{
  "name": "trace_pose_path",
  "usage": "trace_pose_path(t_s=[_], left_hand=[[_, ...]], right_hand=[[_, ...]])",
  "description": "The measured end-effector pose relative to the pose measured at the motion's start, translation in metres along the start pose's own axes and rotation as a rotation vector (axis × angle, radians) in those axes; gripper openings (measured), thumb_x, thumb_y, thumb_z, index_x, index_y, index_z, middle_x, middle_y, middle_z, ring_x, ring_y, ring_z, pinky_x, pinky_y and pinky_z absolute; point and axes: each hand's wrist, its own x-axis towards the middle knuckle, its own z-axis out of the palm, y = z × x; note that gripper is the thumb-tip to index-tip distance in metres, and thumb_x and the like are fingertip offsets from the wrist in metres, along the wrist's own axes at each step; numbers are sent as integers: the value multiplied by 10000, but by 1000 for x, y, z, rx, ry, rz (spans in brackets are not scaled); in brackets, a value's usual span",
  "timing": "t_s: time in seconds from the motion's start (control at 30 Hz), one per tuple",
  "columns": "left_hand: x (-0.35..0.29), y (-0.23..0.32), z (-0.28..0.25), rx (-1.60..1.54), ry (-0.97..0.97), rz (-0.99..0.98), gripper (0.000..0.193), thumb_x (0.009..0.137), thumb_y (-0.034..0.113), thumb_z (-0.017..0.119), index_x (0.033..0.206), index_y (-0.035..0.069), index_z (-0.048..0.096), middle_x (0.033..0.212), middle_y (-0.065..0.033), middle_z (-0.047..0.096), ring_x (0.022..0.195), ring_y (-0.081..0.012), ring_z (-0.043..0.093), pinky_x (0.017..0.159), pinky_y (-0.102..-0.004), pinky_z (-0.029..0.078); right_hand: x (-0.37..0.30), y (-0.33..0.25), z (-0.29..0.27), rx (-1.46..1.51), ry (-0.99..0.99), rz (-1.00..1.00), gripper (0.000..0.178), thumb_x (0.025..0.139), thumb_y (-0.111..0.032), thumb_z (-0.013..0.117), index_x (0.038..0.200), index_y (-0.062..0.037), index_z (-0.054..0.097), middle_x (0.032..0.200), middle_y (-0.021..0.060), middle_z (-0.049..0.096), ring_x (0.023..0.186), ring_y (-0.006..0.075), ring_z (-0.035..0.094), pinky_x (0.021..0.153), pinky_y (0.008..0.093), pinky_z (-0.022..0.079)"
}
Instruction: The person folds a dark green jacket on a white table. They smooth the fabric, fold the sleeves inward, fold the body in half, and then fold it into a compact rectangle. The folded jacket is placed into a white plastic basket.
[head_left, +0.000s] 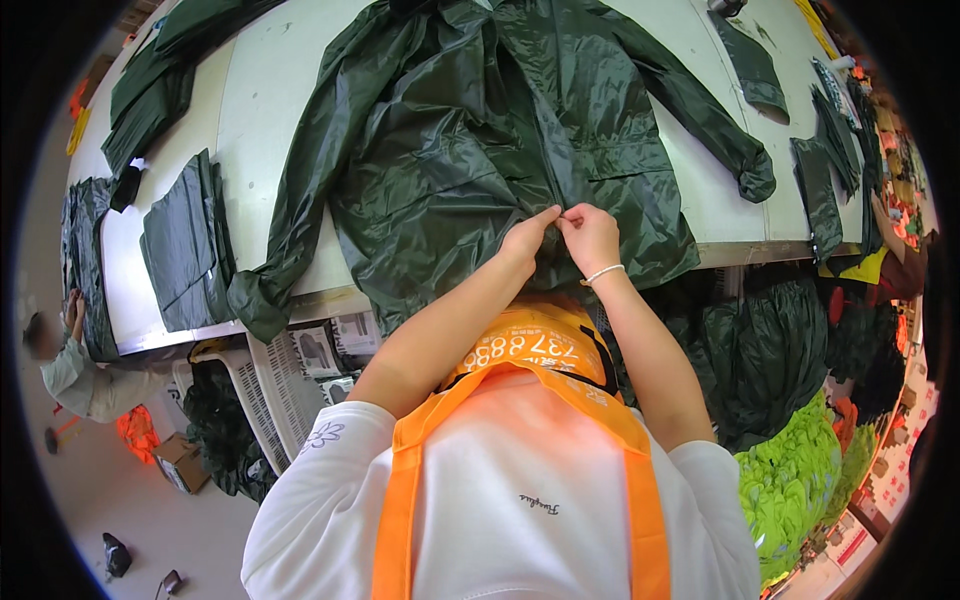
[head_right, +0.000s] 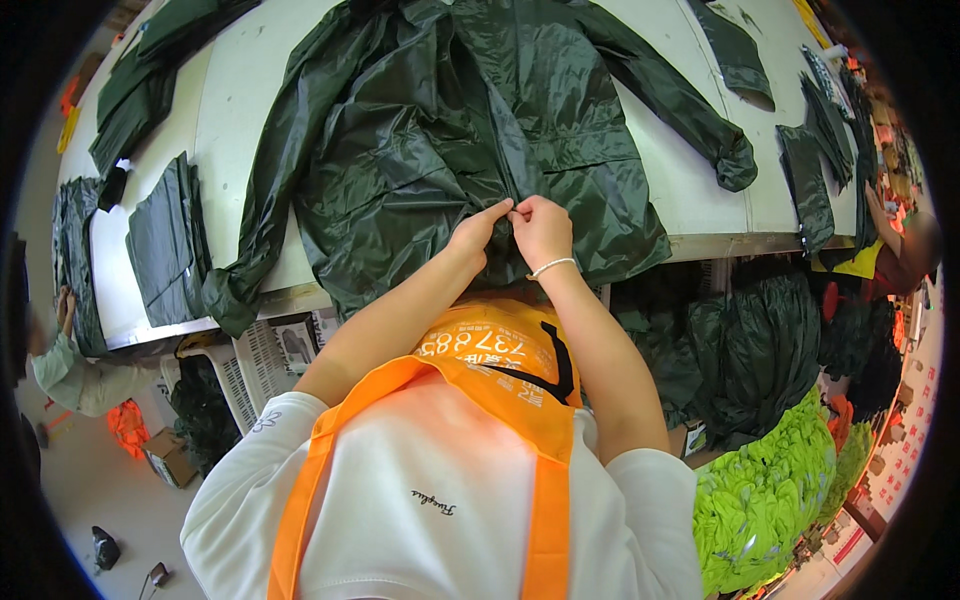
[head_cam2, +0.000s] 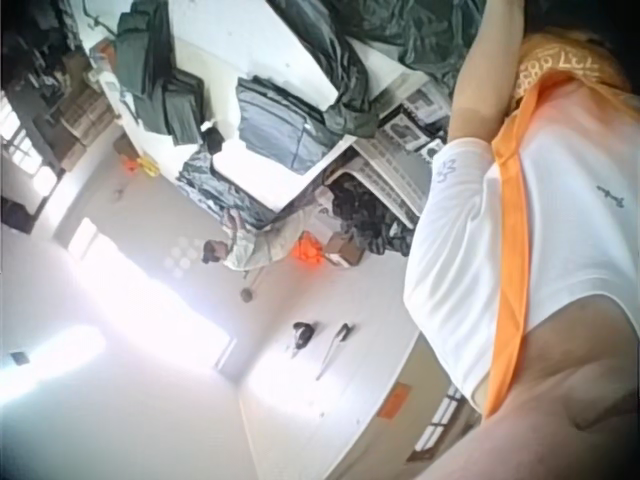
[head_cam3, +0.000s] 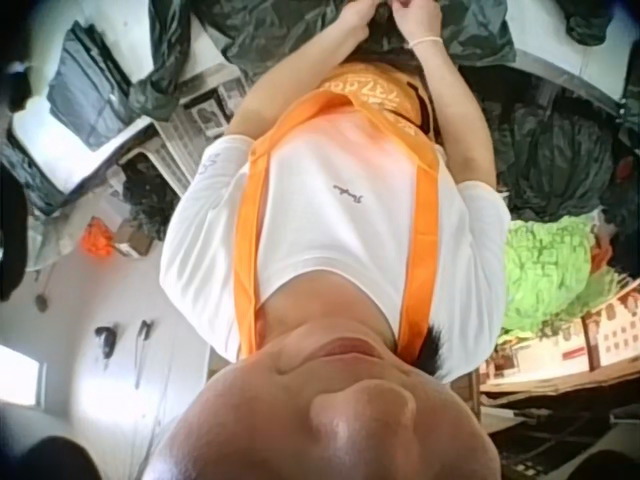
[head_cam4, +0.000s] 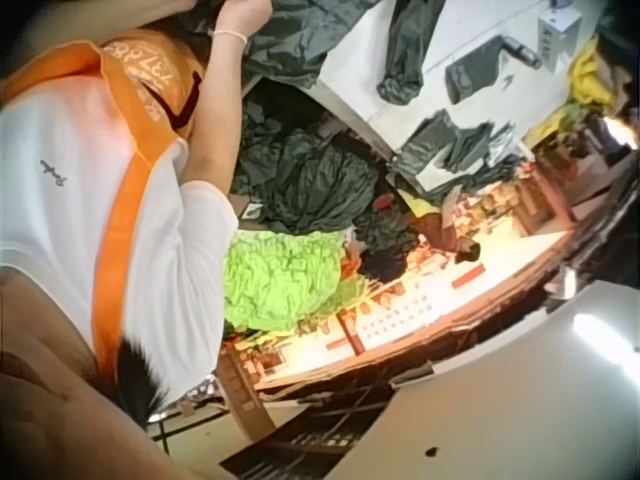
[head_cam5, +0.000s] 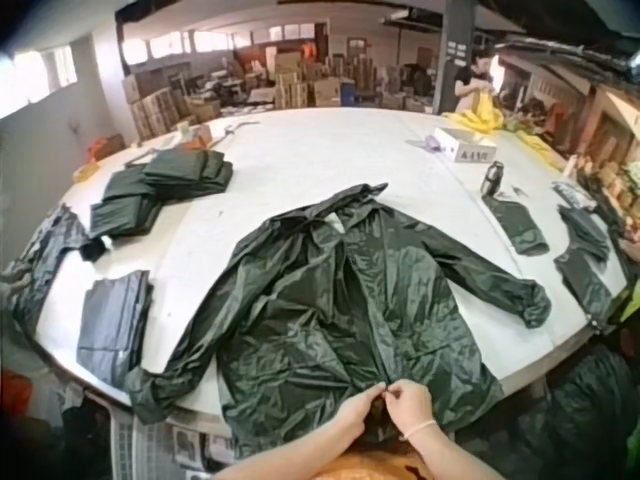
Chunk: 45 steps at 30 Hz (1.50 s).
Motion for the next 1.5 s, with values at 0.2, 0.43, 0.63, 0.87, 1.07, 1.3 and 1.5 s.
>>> trace_pose_path(t_s=[0.2,0.43,0.63,0.87,1.07,1.3,1.5], left_hand=[[13,6,1,-28,48,21,368,765,235,708,1020,-13,617,1025,-105,633,923,-204,578,834,-321,449],[-2,2,-10,104,5,91,306,768,212,714,957,-16,638,960,-96,648,842,-203,608,767,-315,482],[-10,-2,-33,185,-100,21,237,767,144,738,907,-32,661,933,-93,663,830,-180,619,757,-293,489],[1,-9,-30,199,22,129,259,765,116,742,945,-43,646,953,-99,659,850,-180,616,793,-289,480],[-8,-7,-26,147,-4,137,303,742,155,770,939,-38,645,997,-108,643,906,-178,591,831,-293,455],[-27,-11,-22,264,67,104,325,732,197,785,922,-33,656,991,-101,632,907,-171,571,834,-284,432],[-27,-14,-30,592,140,102,405,746,310,754,909,-51,673,945,-122,657,863,-211,596,798,-308,448]], right_hand=[[-14,25,-17,829,-435,722,166,820,-121,682,872,25,624,758,69,637,589,157,611,556,263,534],[-27,35,-4,992,-295,835,120,832,-45,609,902,52,604,890,164,657,823,249,666,743,322,560],[-29,29,-7,1101,-268,818,110,815,-17,599,891,63,594,889,183,660,818,261,670,753,319,559],[-32,11,-11,1083,-296,745,104,808,-19,603,874,61,604,864,161,663,781,236,671,723,301,558],[-31,14,-9,1076,-289,746,95,808,-20,603,869,52,611,855,155,667,775,231,671,721,295,555],[-31,21,-5,1112,-280,732,83,810,-25,612,871,31,618,857,135,670,759,212,669,696,275,548],[-19,18,-9,870,-400,592,75,815,-51,639,822,23,624,789,109,671,703,163,662,644,239,538]])
